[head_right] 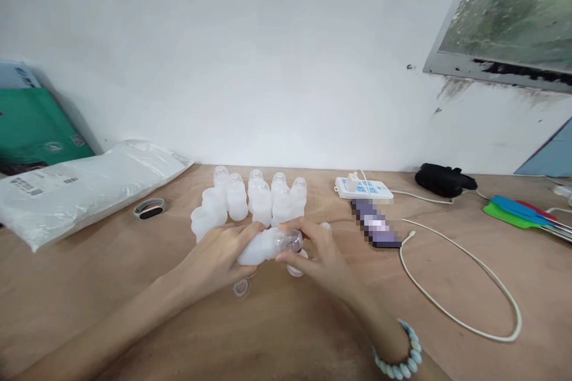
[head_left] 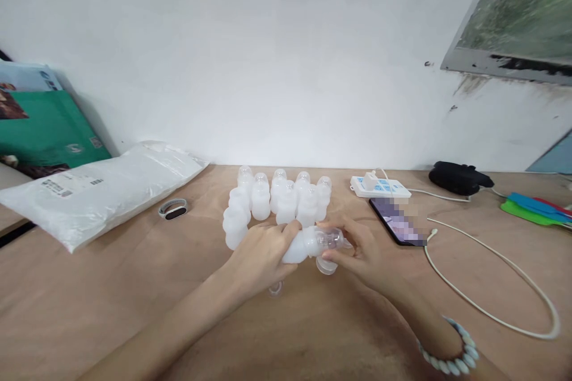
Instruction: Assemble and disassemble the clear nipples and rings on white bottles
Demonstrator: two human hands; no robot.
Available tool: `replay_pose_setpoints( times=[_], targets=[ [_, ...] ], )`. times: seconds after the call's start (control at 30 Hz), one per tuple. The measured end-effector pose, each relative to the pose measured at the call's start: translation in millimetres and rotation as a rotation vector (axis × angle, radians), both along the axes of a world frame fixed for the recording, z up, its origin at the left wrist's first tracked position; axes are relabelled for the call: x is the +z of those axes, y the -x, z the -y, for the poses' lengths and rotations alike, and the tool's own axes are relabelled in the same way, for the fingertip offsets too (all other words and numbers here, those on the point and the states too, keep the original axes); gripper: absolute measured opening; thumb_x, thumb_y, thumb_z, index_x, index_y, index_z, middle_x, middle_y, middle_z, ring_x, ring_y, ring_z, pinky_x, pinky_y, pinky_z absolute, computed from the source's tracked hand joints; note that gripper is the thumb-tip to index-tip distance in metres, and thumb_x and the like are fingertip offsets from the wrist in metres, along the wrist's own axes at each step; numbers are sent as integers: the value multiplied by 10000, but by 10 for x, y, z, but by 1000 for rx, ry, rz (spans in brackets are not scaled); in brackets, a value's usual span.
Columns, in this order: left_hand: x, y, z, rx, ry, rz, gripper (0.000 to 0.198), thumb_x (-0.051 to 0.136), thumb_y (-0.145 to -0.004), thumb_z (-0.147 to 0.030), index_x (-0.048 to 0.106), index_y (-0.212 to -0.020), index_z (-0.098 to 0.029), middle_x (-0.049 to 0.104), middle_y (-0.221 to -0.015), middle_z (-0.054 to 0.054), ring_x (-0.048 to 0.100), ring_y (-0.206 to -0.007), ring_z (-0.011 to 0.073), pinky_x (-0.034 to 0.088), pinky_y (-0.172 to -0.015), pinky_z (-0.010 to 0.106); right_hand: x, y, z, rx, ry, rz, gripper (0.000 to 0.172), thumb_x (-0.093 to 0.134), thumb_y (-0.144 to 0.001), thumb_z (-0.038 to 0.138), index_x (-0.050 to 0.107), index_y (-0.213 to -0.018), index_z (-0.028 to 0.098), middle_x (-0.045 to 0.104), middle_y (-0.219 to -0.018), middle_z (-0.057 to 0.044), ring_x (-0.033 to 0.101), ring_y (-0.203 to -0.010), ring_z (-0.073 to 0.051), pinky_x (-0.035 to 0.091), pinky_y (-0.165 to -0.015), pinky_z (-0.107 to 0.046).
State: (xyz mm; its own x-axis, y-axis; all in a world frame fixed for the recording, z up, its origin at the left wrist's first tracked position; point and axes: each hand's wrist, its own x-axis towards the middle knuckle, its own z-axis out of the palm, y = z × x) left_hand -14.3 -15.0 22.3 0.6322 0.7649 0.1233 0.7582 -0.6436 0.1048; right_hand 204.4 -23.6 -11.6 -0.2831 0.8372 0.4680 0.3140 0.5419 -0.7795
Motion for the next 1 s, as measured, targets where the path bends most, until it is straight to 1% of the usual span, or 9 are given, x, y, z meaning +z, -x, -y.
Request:
replay_pose_setpoints(
  times=[0.1, 0.2, 0.27, 0.37, 0.47, 0.6, 0.73, 0.9, 1.0],
  targets=[
    [23, 12, -19, 8, -18, -8, 250, 569, -800, -154, 547, -1048, -166, 737, -955, 77, 697, -860, 289, 473, -634, 328, -10, -82, -59, -91, 55, -111, 340, 525, -922, 505, 670, -888, 200, 652, -712, -14, 594, -602, -165, 467, -531, -270],
    [49, 35, -53, 66, -50, -20, 264, 582, -824, -181, 555, -1086, -156, 746, -957, 86, 707, -854, 304, 484, -657, 346, 24, -201, -127, -308, -53, -110, 292, 524, -918, 462, 657, -927, 202, 654, -793, -20, 583, -644, -164, 468, -573, -278],
    [61, 50, -73, 103, -69, -21, 263, 584, -834, -193, 559, -1094, -158, 752, -948, 81, 715, -830, 307, 484, -656, 346, 66, -278, -165, -455, -153, 0, 255, 580, -876, 425, 645, -989, 207, 654, -868, -27, 571, -695, -171, 456, -617, -286],
    [71, 60, -80, 135, -91, -9, 251, 594, -831, -199, 568, -1078, -166, 757, -947, 76, 718, -822, 307, 480, -645, 337, 97, -377, -220, -626, -247, 242, 250, 620, -819, 404, 648, -960, 199, 627, -824, -26, 540, -684, -178, 419, -629, -295],
    [82, 51, -65, 157, -77, 8, 234, 584, -835, -208, 568, -1065, -170, 760, -915, 67, 716, -793, 297, 470, -624, 328, 40, -461, -286, -697, -188, 497, 201, 606, -795, 388, 637, -847, 196, 595, -755, -19, 534, -662, -186, 380, -606, -293],
    [101, 34, -43, 165, -30, 33, 270, 584, -821, -204, 561, -1089, -179, 757, -900, 64, 714, -786, 289, 459, -611, 316, -54, -530, -347, -640, -40, 665, 282, 632, -784, 438, 645, -921, 192, 574, -706, -5, 541, -623, -193, 346, -577, -290],
    [74, 30, -33, 133, -16, 61, 323, 591, -794, -202, 542, -1113, -186, 749, -935, 70, 709, -810, 302, 475, -621, 330, 7, -487, -297, -569, -63, 465, 456, 605, -843, 549, 632, -1101, 174, 546, -705, -3, 546, -657, -202, 392, -620, -317],
    [-49, -25, 16, 66, -81, 25, 228, 565, -806, -149, 539, -1033, -156, 730, -940, 103, 694, -861, 315, 510, -676, 370, 63, -189, -85, -27, 96, 114, 458, 527, -908, 581, 597, -1153, 200, 627, -797, -24, 580, -700, -175, 446, -615, -291],
    [-98, -100, 85, 23, -100, -68, 146, 518, -847, -122, 542, -989, -145, 722, -902, 116, 690, -792, 308, 510, -668, 385, 2, 9, 22, 150, 239, 35, 501, 564, -864, 638, 595, -1110, 202, 650, -843, -30, 591, -688, -165, 451, -586, -272]
  ],
)
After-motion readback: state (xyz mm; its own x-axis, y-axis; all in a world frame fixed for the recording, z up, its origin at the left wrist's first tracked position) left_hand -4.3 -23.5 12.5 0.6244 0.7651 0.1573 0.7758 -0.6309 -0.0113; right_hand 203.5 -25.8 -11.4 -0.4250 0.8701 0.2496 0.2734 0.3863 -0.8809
